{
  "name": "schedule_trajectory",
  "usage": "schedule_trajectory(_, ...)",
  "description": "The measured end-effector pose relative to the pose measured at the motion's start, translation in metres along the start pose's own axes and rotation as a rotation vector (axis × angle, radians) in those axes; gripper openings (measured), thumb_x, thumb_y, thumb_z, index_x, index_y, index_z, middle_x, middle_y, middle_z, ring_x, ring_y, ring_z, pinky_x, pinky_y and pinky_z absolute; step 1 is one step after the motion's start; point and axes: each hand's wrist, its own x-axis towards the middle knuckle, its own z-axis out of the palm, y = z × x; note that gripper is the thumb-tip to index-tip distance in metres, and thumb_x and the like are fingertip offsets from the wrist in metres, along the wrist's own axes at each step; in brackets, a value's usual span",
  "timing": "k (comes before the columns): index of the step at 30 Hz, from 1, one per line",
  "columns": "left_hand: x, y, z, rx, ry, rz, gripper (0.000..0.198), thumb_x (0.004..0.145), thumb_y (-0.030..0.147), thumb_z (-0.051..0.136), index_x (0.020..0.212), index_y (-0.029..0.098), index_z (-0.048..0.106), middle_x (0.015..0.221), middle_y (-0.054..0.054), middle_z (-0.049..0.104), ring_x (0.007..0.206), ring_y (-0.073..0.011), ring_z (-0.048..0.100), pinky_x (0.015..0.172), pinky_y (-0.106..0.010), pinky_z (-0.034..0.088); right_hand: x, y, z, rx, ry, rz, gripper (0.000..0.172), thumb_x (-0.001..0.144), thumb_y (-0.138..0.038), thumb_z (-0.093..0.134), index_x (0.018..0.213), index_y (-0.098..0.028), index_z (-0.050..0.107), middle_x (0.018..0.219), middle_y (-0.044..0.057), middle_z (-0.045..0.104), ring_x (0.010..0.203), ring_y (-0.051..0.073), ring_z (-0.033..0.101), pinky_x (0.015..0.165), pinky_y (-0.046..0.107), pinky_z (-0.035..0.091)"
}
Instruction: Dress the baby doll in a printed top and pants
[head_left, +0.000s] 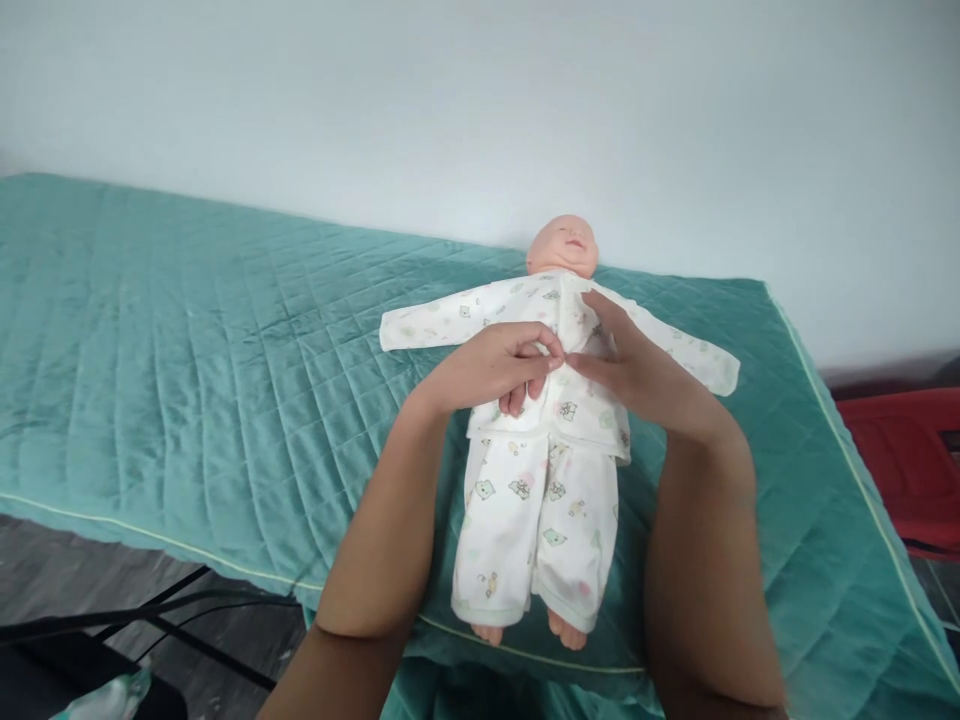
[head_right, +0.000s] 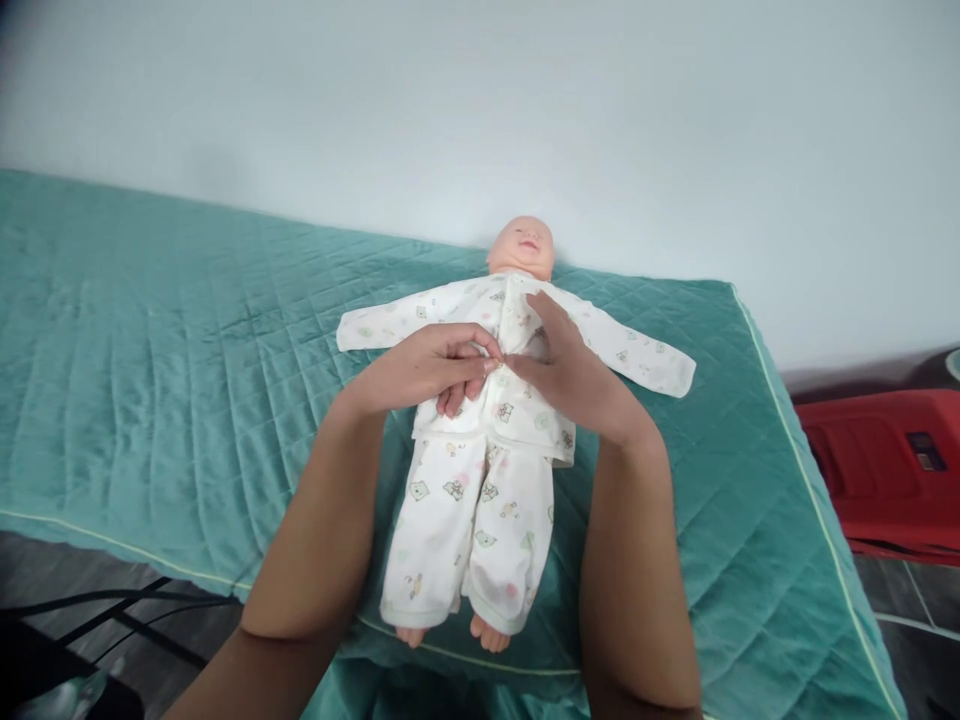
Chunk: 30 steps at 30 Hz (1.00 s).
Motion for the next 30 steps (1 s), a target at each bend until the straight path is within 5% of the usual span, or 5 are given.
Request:
schedule_trajectory(11,0.002,-0.001,0.001,-0.089,0.039,0.04,0.016,0.096,0.035,0.056,0.103,0.021,0.057,0.071,0.002,0.064,0.045,-0.0086,0.06,0.042,-0.02,0.048,0.005,-0.006,0.007,0.108,0.097,-0.017,0.066,0.083,-0.023,0.056,0.147,-0.031,0.043,0.163,0.002,0.034,0.153,0.028,0.029,0.126,0.053,0.024)
schedule_trajectory(19,0.013,0.0,0.019,0.001,0.418,0.104,0.021,0.088,0.032,0.066,0.106,0.024,0.059,0.096,0.001,0.063,0.048,-0.0034,0.053,0.042,-0.019,0.042,-0.002,-0.004,-0.002,0.113,-0.004,-0.089,0.074,0.085,-0.025,0.062,0.154,-0.035,0.036,0.167,-0.002,0.028,0.155,0.028,0.024,0.127,0.049,0.026)
schedule_trajectory(26,0.016,-0.001,0.021,-0.013,0.423,0.089,0.022,0.088,0.028,0.062,0.109,0.025,0.056,0.091,0.002,0.063,0.05,-0.0037,0.05,0.045,-0.018,0.041,0.003,0.003,0.005,0.114,0.025,-0.135,0.067,0.092,-0.041,0.062,0.154,-0.038,0.037,0.167,-0.004,0.026,0.157,0.028,0.02,0.128,0.052,0.022)
schedule_trajectory(30,0.016,-0.004,0.02,-0.024,0.42,0.082,0.022,0.088,0.027,0.061,0.109,0.024,0.055,0.091,0.002,0.062,0.049,-0.0038,0.049,0.044,-0.019,0.04,0.002,0.004,0.003,0.113,-0.001,-0.149,0.072,0.088,-0.036,0.064,0.155,-0.037,0.036,0.167,-0.004,0.029,0.154,0.031,0.028,0.125,0.055,0.029)
